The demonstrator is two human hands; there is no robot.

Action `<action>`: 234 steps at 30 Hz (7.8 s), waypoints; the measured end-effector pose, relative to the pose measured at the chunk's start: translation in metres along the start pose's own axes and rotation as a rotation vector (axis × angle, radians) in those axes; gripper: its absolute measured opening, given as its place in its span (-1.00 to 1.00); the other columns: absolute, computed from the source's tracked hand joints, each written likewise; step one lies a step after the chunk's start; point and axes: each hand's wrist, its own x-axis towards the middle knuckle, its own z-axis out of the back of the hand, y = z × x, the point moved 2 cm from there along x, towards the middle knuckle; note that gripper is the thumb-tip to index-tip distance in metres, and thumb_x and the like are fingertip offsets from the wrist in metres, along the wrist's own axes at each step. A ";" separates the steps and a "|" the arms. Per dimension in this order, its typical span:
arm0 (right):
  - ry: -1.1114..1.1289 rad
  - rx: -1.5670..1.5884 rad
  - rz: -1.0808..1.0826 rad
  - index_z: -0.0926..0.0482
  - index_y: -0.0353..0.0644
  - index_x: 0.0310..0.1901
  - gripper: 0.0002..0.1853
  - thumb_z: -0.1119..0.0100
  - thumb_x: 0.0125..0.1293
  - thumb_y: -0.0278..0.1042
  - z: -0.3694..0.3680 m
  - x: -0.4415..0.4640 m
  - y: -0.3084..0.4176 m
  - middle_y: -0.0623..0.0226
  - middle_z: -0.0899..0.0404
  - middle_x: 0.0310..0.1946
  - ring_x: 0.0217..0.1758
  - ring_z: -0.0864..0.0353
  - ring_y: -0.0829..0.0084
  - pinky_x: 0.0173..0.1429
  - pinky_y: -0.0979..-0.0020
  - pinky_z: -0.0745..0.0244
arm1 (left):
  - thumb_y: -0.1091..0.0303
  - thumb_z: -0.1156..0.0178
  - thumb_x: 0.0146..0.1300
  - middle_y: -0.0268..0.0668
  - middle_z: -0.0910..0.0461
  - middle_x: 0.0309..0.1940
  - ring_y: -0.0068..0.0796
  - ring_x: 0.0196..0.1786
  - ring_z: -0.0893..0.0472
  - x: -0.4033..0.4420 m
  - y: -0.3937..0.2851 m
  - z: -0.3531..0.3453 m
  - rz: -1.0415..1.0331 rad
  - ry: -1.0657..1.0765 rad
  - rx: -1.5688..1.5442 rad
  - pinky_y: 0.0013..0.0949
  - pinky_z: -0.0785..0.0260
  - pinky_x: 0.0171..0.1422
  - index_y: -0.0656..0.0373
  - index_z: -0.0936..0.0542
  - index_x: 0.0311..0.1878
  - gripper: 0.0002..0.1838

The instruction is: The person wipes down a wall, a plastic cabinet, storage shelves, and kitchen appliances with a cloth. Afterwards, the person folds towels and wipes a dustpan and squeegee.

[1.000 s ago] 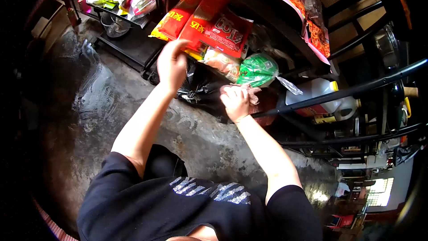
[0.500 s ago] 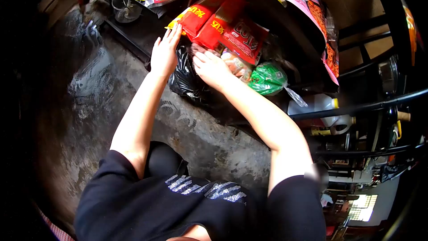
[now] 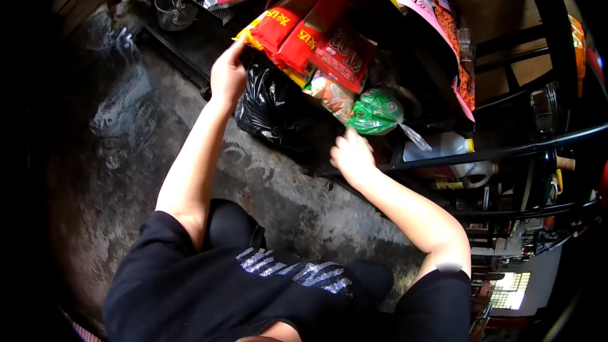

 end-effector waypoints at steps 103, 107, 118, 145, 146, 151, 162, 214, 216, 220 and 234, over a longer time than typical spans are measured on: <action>-1.337 0.053 -0.167 -0.65 -0.08 -0.31 -0.75 -0.39 -0.11 -0.52 0.180 -0.119 -0.121 0.38 -0.62 -0.18 -0.02 -0.55 0.27 0.11 0.26 -0.52 | 0.64 -0.07 0.11 -0.39 -0.41 0.41 -0.24 0.51 -0.29 0.026 -0.253 -0.042 -1.031 0.015 0.145 0.04 -0.03 0.59 -0.06 -0.47 0.38 -0.30; -1.777 0.138 -0.508 -0.68 -0.18 -0.19 -0.79 -0.33 0.11 -0.62 0.173 -0.184 -0.239 0.20 -0.62 -0.14 0.02 -0.64 0.15 0.14 0.25 -0.54 | 0.65 -0.06 0.10 -0.37 -0.44 0.39 -0.21 0.50 -0.30 0.023 -0.253 -0.048 -1.022 -0.014 0.105 0.05 -0.04 0.59 -0.03 -0.49 0.35 -0.32; -1.220 0.110 -0.971 -0.37 -0.10 0.16 -0.51 -0.29 0.21 -0.34 0.122 -0.144 -0.248 -0.11 -0.47 0.08 0.14 -0.52 -0.20 0.16 -0.04 -0.53 | 0.65 -0.09 0.07 -0.26 -0.42 0.38 -0.12 0.48 -0.31 0.021 -0.254 -0.048 -1.067 -0.039 0.121 0.03 -0.09 0.56 0.06 -0.46 0.36 -0.31; -1.042 0.361 -0.744 -0.59 -0.26 -0.12 -0.67 -0.33 0.01 -0.63 0.098 -0.165 -0.223 0.11 -0.59 -0.12 0.00 -0.62 0.05 0.13 0.25 -0.52 | 0.53 -0.17 0.17 -0.28 -0.14 0.57 -0.20 0.63 -0.04 0.004 -0.250 -0.037 -0.945 0.047 0.317 0.00 0.04 0.63 0.01 -0.18 0.55 -0.17; -1.124 0.317 -0.737 -0.59 -0.25 -0.12 -0.66 -0.34 0.01 -0.64 0.104 -0.176 -0.207 0.11 -0.59 -0.11 0.01 -0.62 0.06 0.14 0.25 -0.52 | 0.52 -0.17 0.18 -0.26 -0.11 0.58 -0.18 0.64 -0.01 0.002 -0.248 -0.037 -0.938 0.055 0.322 0.00 0.06 0.63 0.01 -0.15 0.57 -0.15; -1.443 -0.140 -0.834 -0.62 -0.11 -0.07 -0.61 -0.43 0.02 -0.56 0.100 -0.228 -0.157 0.15 -0.50 0.02 0.10 -0.52 0.08 0.22 0.19 -0.43 | 0.54 -0.17 0.21 -0.07 -0.16 0.54 0.02 0.60 -0.09 -0.038 -0.214 -0.030 -0.905 0.056 0.176 -0.03 0.00 0.61 0.21 -0.21 0.52 -0.24; -1.388 0.157 -0.873 -0.58 -0.05 -0.07 -0.57 -0.41 -0.05 -0.54 -0.037 -0.185 -0.144 0.16 -0.42 -0.02 0.11 -0.43 0.04 0.24 0.12 -0.36 | 0.58 -0.09 0.25 -0.06 -0.21 0.52 0.05 0.56 -0.17 -0.095 -0.162 -0.068 -0.909 0.266 0.206 0.01 -0.10 0.55 0.24 -0.31 0.46 -0.35; -2.004 1.311 -1.923 -0.56 -0.30 -0.07 -0.88 -0.06 0.49 -0.50 -0.422 -0.352 -0.142 0.26 -0.67 -0.14 -0.06 -0.64 0.48 0.18 0.40 -0.53 | 0.16 0.05 0.56 -0.36 -0.35 -0.40 -0.61 -0.41 -0.31 -0.232 -0.223 -0.348 -0.680 0.486 -0.548 -0.53 -0.22 -0.28 0.28 -0.27 0.02 -0.68; -2.056 1.001 -1.575 -0.44 -0.33 0.26 -0.65 -0.07 0.52 -0.41 -0.378 -0.383 -0.163 0.18 -0.60 0.12 0.18 -0.57 0.46 0.33 0.37 -0.42 | 0.19 0.07 0.58 -0.35 -0.38 -0.35 -0.57 -0.37 -0.33 -0.230 -0.213 -0.347 -0.674 0.441 -0.495 -0.51 -0.27 -0.21 0.27 -0.29 0.06 -0.70; -1.446 0.386 -1.569 -0.15 -0.30 0.49 -0.30 -0.16 0.35 -0.48 -0.403 -0.391 -0.195 -0.10 -0.24 0.43 0.51 -0.24 0.07 0.56 0.23 -0.12 | 0.24 0.12 0.59 -0.32 -0.40 -0.33 -0.55 -0.32 -0.35 -0.235 -0.220 -0.344 -0.668 0.409 -0.417 -0.48 -0.30 -0.14 0.31 -0.29 0.09 -0.71; -1.305 0.492 -1.862 -0.22 -0.37 0.38 -0.32 -0.21 0.22 -0.52 -0.527 -0.315 -0.126 -0.15 -0.21 0.35 0.38 -0.23 -0.19 0.47 0.01 -0.22 | 0.13 0.24 0.63 -0.35 -0.36 -0.43 -0.57 -0.41 -0.32 -0.228 -0.220 -0.347 -0.814 0.369 -0.334 -0.51 -0.24 -0.31 0.33 -0.28 0.05 -0.63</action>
